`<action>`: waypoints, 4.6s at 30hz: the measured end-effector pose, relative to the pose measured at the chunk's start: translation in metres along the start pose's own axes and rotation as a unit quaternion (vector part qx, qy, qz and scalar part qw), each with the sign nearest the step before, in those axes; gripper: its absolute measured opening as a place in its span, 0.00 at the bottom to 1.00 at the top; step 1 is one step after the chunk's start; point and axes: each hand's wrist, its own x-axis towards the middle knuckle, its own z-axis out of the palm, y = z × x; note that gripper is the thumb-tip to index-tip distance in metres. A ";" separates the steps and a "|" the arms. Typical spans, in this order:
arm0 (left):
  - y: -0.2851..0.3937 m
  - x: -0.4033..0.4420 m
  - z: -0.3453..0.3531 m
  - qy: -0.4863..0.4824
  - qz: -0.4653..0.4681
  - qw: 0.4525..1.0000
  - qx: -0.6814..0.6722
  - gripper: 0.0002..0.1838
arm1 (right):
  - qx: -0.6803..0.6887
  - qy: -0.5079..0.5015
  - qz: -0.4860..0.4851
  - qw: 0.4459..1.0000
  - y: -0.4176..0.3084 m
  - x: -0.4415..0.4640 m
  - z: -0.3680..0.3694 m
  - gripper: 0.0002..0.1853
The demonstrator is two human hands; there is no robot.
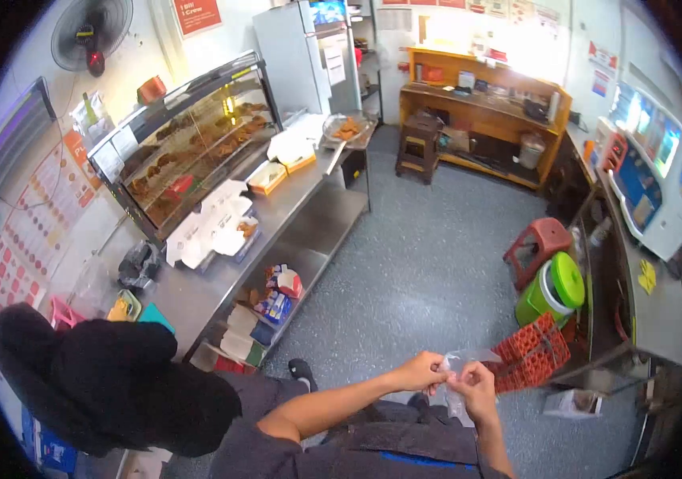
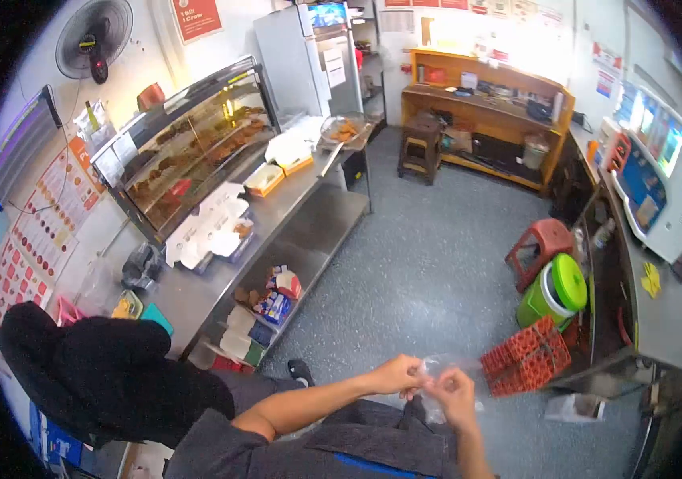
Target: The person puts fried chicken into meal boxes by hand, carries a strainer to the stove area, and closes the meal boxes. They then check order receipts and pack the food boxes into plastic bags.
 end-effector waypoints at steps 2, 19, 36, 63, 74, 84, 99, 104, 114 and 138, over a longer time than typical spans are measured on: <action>0.024 0.024 -0.033 0.136 0.043 0.989 0.028 0.14 | -0.013 -0.125 0.026 0.992 -0.014 0.077 -0.004 0.13; 0.087 0.175 -0.380 0.354 0.047 0.880 0.313 0.13 | 0.132 -0.300 0.391 0.860 0.018 0.554 0.177 0.20; 0.173 0.351 -0.734 0.415 0.100 0.893 0.142 0.12 | 0.099 -0.355 0.027 0.929 0.011 0.943 0.376 0.38; -0.012 0.179 -0.830 0.943 -0.066 0.325 -0.018 0.06 | -0.179 -0.434 0.002 0.883 -0.035 1.278 0.546 0.18; -0.070 0.196 -0.827 0.841 -0.460 0.185 0.216 0.22 | 0.319 -0.516 0.259 0.751 -0.101 1.185 0.560 0.26; -0.064 0.196 -0.835 0.846 -0.472 0.164 0.184 0.11 | 0.022 -0.497 0.093 0.862 -0.062 1.156 0.582 0.22; -0.054 0.152 -0.729 0.951 -0.042 0.306 -0.032 0.16 | -0.103 -0.853 0.250 0.446 -0.076 0.739 0.781 0.30; -0.126 0.104 -0.560 0.934 -0.145 0.283 -0.162 0.19 | -0.079 -0.825 0.456 0.324 0.004 0.476 0.862 0.15; -0.249 0.169 -0.238 0.800 -0.346 -0.062 -0.487 0.22 | -0.193 -0.854 0.296 0.381 0.186 0.149 0.981 0.19; -0.359 -0.032 -0.462 0.744 -0.364 0.523 -0.202 0.07 | -0.195 -0.657 -0.083 0.723 -0.128 0.819 0.549 0.21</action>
